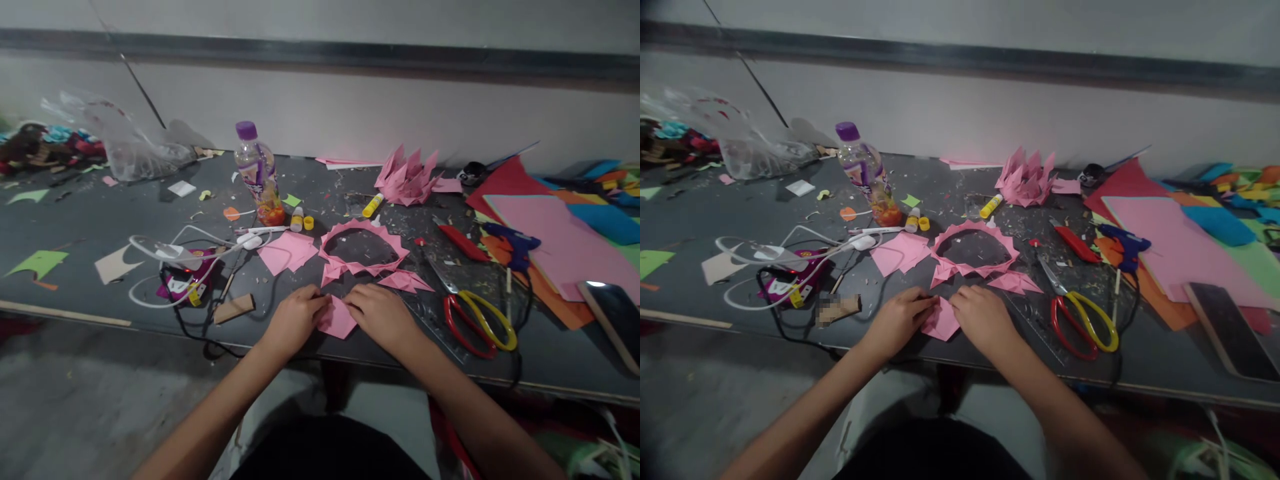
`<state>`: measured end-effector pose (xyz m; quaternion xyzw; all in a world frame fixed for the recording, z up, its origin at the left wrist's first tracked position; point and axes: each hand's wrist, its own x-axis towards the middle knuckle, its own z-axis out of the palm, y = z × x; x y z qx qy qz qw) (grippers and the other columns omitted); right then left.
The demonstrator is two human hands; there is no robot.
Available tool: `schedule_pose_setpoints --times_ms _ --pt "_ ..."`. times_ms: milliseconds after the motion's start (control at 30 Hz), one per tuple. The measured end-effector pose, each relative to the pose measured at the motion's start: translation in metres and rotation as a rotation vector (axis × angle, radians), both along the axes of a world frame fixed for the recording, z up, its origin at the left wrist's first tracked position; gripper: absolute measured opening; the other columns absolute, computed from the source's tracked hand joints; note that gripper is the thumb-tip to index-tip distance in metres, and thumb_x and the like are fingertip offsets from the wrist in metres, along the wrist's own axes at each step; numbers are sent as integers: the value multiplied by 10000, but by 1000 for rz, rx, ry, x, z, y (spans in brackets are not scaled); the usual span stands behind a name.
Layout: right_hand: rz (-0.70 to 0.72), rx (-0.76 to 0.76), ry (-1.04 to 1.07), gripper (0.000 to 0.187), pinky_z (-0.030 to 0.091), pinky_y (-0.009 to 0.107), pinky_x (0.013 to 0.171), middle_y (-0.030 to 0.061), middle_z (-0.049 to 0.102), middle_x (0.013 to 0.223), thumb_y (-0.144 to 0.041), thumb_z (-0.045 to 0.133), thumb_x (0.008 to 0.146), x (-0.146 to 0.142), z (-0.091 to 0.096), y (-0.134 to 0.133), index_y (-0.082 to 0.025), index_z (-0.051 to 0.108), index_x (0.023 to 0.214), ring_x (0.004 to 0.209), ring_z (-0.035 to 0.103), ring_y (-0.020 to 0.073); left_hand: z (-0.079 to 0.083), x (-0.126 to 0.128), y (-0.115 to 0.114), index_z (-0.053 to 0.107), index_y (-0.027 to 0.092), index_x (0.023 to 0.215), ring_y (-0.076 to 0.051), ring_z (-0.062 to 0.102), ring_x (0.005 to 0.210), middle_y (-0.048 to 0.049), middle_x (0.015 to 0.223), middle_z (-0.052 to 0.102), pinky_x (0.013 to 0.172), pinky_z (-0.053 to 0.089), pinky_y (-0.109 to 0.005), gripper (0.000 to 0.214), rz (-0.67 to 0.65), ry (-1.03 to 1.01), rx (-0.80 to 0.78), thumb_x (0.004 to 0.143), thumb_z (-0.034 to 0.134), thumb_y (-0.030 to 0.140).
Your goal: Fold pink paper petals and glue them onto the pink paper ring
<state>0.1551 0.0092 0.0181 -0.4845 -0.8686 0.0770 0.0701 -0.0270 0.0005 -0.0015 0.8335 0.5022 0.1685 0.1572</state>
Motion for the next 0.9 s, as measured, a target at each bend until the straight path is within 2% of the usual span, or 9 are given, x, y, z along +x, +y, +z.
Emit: schedule_pose_setpoints --times_ms 200,367,533,733,900 --pt "100 74 -148 146 380 291 628 43 673 794 -146 543 850 -1 3 -5 -170 685 828 734 581 176 1 0 -1 604 174 1114 -173 591 813 -62 920 607 726 502 -300 257 -75 176 82 931 430 220" --pt "118 34 -177 160 378 287 631 49 674 817 -156 540 862 -4 9 -6 -171 699 844 752 582 169 6 1 -1 596 174 1102 -173 591 810 -61 920 580 718 503 -298 245 -79 259 67 932 423 209" --pt "109 -11 -204 184 395 296 643 50 672 843 -164 525 874 -5 11 -7 -169 706 849 786 600 183 3 0 0 596 163 1029 -182 588 824 -50 919 580 740 499 -307 173 -78 269 53 908 479 201" --pt "91 -18 -190 181 407 293 639 58 670 848 -157 536 858 -7 10 -7 -163 716 846 777 601 180 2 -1 -1 558 183 1135 -173 574 822 -51 943 580 715 483 -292 244 -114 301 117 904 481 182" --pt "79 -55 -148 195 402 269 633 49 666 838 -160 532 847 -3 13 -7 -174 720 799 747 599 157 6 -1 -1 599 201 1100 -171 552 787 -50 912 575 663 449 -281 228 -113 348 173 915 475 249"
